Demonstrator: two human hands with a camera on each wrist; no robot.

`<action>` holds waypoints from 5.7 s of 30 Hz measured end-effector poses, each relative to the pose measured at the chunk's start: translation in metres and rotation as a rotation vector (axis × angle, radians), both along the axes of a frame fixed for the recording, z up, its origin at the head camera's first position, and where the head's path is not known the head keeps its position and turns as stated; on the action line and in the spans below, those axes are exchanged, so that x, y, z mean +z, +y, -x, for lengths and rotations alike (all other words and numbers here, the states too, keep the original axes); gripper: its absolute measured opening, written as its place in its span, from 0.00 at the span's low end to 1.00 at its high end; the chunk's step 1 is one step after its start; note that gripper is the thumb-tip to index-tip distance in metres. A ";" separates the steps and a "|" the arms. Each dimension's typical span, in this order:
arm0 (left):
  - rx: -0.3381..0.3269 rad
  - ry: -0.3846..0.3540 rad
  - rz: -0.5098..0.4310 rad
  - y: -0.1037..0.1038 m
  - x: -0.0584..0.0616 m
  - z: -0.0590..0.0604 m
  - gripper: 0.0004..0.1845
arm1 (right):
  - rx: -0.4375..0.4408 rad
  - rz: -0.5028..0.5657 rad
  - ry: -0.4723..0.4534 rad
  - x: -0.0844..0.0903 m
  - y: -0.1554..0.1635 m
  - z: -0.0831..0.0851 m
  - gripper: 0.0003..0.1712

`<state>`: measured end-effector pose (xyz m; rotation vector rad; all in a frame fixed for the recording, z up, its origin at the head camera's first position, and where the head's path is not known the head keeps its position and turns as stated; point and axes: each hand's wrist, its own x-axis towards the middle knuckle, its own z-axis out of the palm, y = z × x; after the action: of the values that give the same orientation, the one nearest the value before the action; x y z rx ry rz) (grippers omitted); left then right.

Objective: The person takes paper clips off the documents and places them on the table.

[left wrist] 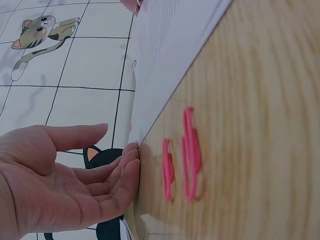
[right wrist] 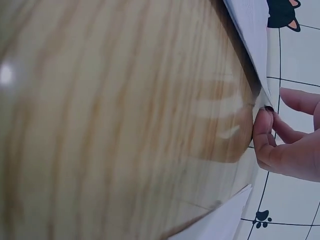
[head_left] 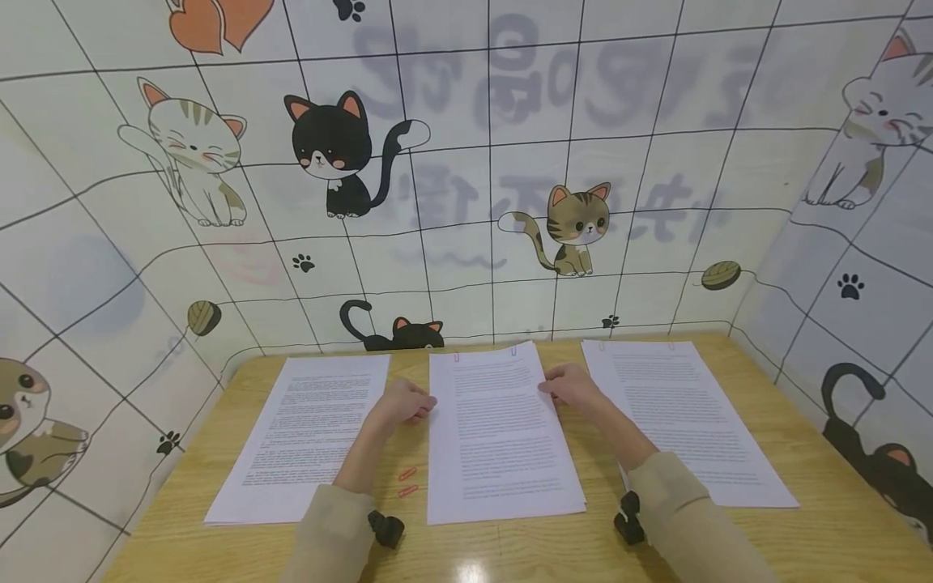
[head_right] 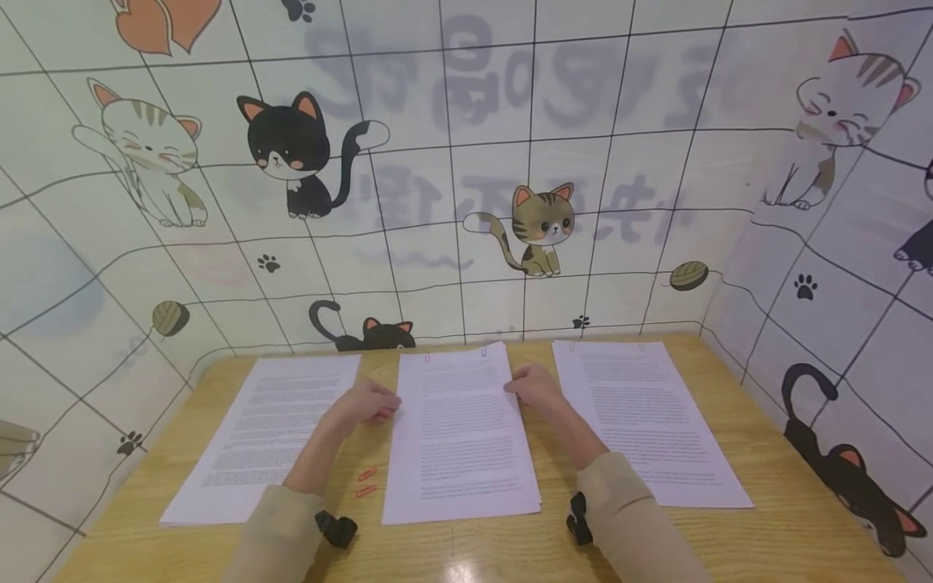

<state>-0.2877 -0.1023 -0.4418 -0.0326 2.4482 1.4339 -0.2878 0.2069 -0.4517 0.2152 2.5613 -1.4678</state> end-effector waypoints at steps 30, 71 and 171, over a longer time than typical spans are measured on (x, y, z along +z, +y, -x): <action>-0.031 0.065 -0.112 -0.001 -0.002 -0.004 0.12 | 0.053 0.119 0.195 0.008 0.011 -0.012 0.13; -0.125 0.469 -0.151 -0.005 0.068 -0.045 0.05 | 0.176 0.132 0.523 0.048 0.040 -0.054 0.09; 0.161 1.068 -0.461 0.009 0.102 -0.072 0.04 | 0.152 0.037 0.615 0.044 0.027 -0.065 0.05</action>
<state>-0.2159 -0.0934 -0.3397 0.8568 2.7579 2.5214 -0.2223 0.2334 -0.4079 -0.5049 2.9038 -1.7239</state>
